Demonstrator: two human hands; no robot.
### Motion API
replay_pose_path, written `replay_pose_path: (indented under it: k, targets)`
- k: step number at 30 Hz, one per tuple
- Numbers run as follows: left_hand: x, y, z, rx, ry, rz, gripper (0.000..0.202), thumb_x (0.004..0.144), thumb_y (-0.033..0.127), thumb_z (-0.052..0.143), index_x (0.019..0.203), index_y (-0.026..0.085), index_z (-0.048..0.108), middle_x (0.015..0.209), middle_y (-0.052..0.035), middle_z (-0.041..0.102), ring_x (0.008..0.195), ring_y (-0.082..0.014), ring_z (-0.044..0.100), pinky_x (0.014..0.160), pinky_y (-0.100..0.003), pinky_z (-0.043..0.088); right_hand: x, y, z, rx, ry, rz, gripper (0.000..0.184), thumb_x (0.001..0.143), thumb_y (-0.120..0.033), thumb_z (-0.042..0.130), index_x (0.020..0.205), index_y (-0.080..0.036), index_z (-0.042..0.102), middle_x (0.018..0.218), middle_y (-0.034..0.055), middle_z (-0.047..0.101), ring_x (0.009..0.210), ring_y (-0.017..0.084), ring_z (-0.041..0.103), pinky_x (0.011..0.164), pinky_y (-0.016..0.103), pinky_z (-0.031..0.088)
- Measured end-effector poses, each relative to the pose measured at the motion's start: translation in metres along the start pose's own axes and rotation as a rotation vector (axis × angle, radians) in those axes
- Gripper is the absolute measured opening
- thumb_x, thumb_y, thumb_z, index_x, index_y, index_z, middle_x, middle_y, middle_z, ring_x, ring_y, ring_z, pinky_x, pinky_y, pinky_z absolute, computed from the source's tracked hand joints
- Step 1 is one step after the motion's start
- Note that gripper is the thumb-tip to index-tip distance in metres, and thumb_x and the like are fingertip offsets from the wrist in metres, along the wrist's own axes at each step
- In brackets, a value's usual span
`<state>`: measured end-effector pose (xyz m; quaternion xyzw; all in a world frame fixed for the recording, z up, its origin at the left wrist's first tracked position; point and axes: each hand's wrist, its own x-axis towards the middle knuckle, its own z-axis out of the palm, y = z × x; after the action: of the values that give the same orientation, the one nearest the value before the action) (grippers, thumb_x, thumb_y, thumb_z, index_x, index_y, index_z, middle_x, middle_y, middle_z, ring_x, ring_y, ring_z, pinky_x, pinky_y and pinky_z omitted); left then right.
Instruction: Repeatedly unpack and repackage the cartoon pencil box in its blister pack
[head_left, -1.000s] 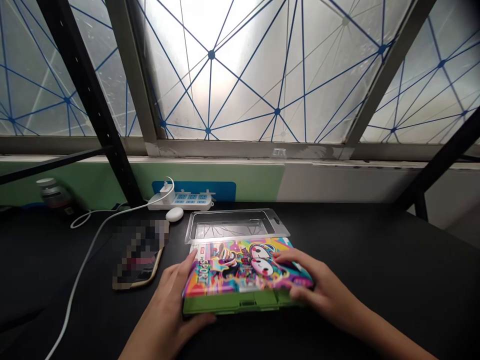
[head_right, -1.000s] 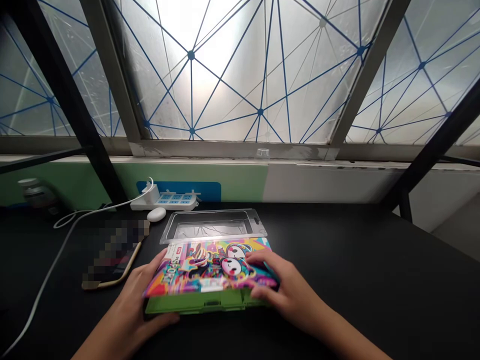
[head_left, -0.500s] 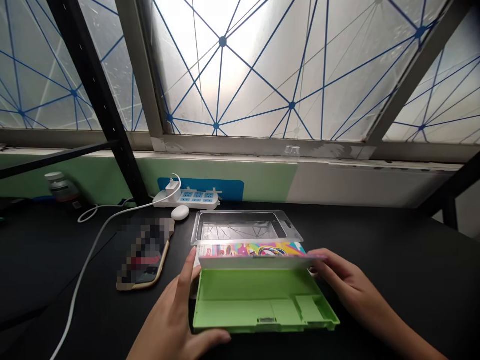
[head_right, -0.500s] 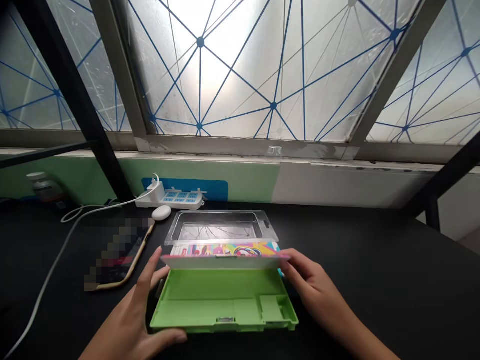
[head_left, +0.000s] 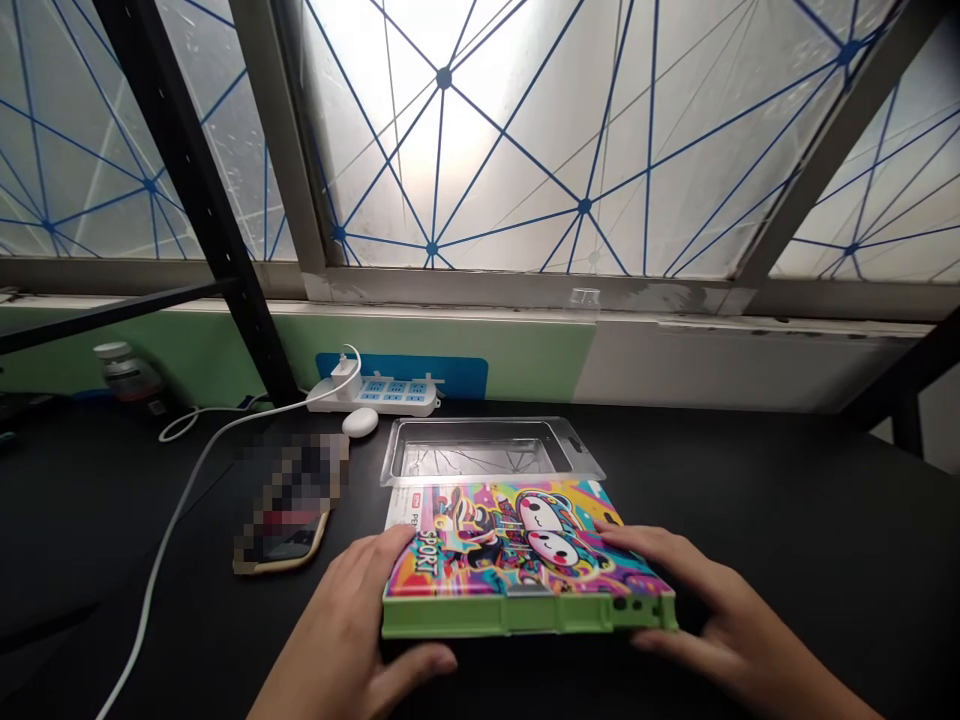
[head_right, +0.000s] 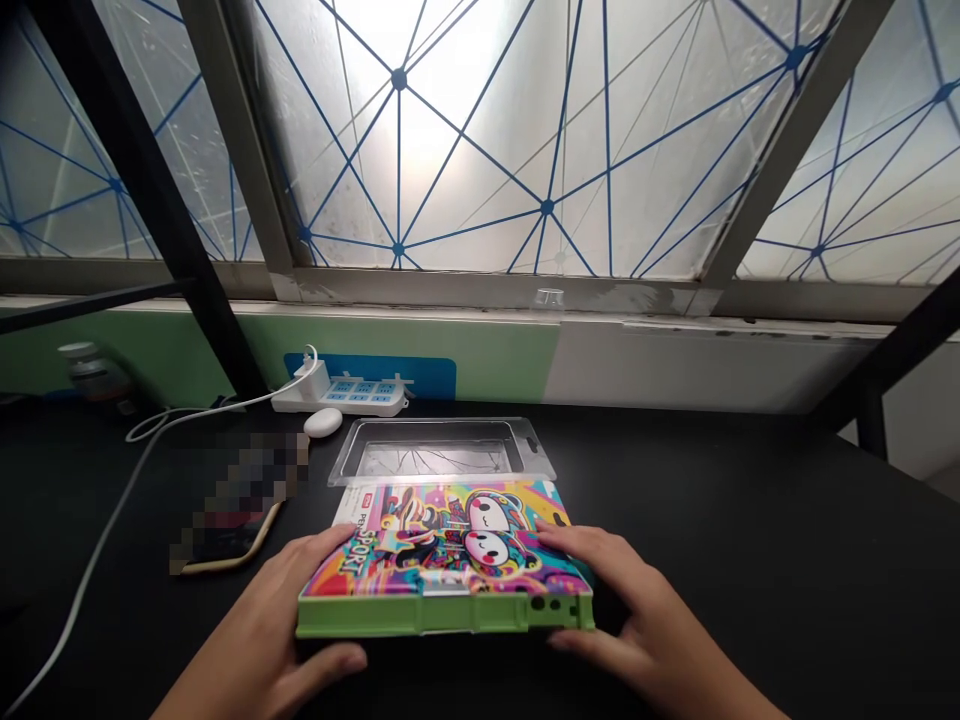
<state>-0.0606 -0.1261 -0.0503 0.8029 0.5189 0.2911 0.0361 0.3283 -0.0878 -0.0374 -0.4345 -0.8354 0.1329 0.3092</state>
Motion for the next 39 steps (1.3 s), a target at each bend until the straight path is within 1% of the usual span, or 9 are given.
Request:
replay_pose_path:
  k: [3, 6, 13, 18, 21, 25, 29, 33, 39]
  targets:
    - [0.002, -0.002, 0.002, 0.017, -0.035, 0.012, 0.05, 0.091, 0.049, 0.067, 0.134, 0.025, 0.057, 0.132, -0.0108, 0.067, 0.118, -0.0317, 0.065, 0.096, -0.042, 0.057, 0.005, -0.006, -0.002, 0.097, -0.002, 0.148, 0.04, 0.091, -0.056, 0.06, 0.112, -0.026, 0.074, 0.105, 0.0097, 0.077, 0.091, 0.031, 0.075, 0.073, 0.038, 0.064]
    - [0.005, -0.002, 0.002, 0.022, -0.099, -0.013, 0.041, 0.093, 0.051, 0.062, 0.123, 0.024, 0.066, 0.131, -0.011, 0.068, 0.119, -0.0326, 0.064, 0.095, -0.044, 0.057, 0.01, -0.01, 0.0, 0.111, -0.028, 0.276, 0.044, 0.096, -0.059, 0.047, 0.1, -0.024, 0.074, 0.096, 0.0088, 0.077, 0.081, 0.029, 0.073, 0.066, 0.036, 0.062]
    - [0.003, 0.001, 0.004, -0.03, -0.024, -0.144, 0.05, 0.096, 0.049, 0.058, 0.139, 0.024, 0.054, 0.131, -0.012, 0.067, 0.118, -0.0302, 0.065, 0.096, -0.044, 0.056, 0.021, -0.013, 0.008, -0.127, -0.072, 0.314, 0.049, 0.099, -0.06, 0.037, 0.074, -0.026, 0.062, 0.075, 0.0032, 0.071, 0.07, 0.024, 0.066, 0.064, 0.035, 0.055]
    - [0.004, 0.004, 0.003, -0.035, -0.061, -0.121, 0.055, 0.095, 0.044, 0.06, 0.146, 0.026, 0.047, 0.141, -0.0116, 0.06, 0.128, -0.0308, 0.058, 0.103, -0.047, 0.052, 0.024, -0.01, 0.007, -0.297, -0.019, 0.205, 0.036, 0.101, -0.051, 0.042, 0.089, -0.026, 0.065, 0.088, 0.0028, 0.074, 0.074, 0.022, 0.068, 0.073, 0.039, 0.05]
    - [0.002, 0.005, 0.003, -0.036, -0.052, -0.12, 0.067, 0.091, 0.041, 0.066, 0.151, 0.027, 0.04, 0.142, -0.0116, 0.059, 0.128, -0.0317, 0.058, 0.103, -0.047, 0.052, 0.028, -0.011, 0.003, -0.402, 0.003, 0.129, 0.03, 0.101, -0.045, 0.044, 0.096, -0.026, 0.067, 0.092, 0.0018, 0.073, 0.075, 0.021, 0.068, 0.081, 0.042, 0.045]
    - [0.0, 0.005, 0.002, -0.052, -0.019, -0.08, 0.075, 0.091, 0.036, 0.065, 0.156, 0.031, 0.029, 0.146, -0.0099, 0.058, 0.126, -0.0304, 0.061, 0.102, -0.046, 0.053, 0.039, -0.023, 0.001, -0.51, 0.029, -0.029, 0.025, 0.1, -0.041, 0.049, 0.102, -0.025, 0.068, 0.097, 0.0053, 0.071, 0.083, 0.023, 0.066, 0.084, 0.042, 0.041]
    - [0.001, 0.005, 0.001, -0.052, -0.014, -0.058, 0.075, 0.092, 0.031, 0.064, 0.157, 0.033, 0.027, 0.148, -0.0087, 0.056, 0.125, -0.0294, 0.062, 0.101, -0.044, 0.054, 0.056, -0.053, 0.016, -0.489, -0.076, -0.134, 0.029, 0.098, -0.045, 0.055, 0.113, -0.023, 0.066, 0.107, 0.0096, 0.071, 0.095, 0.028, 0.064, 0.085, 0.045, 0.043]
    - [0.003, 0.006, -0.001, -0.05, -0.036, -0.032, 0.082, 0.093, 0.028, 0.063, 0.16, 0.035, 0.016, 0.149, -0.0083, 0.055, 0.123, -0.0282, 0.063, 0.101, -0.043, 0.053, 0.076, -0.078, 0.041, -0.43, -0.162, -0.131, 0.036, 0.097, -0.047, 0.057, 0.118, -0.019, 0.065, 0.108, 0.0121, 0.069, 0.1, 0.033, 0.062, 0.087, 0.049, 0.045]
    - [0.004, 0.006, 0.0, -0.038, -0.087, -0.015, 0.092, 0.096, 0.021, 0.056, 0.16, 0.039, -0.007, 0.152, -0.0068, 0.052, 0.122, -0.0268, 0.064, 0.102, -0.046, 0.052, 0.088, -0.077, 0.058, -0.38, -0.14, -0.112, 0.022, 0.101, -0.033, 0.05, 0.105, -0.018, 0.066, 0.097, 0.0101, 0.063, 0.092, 0.029, 0.058, 0.082, 0.046, 0.048]
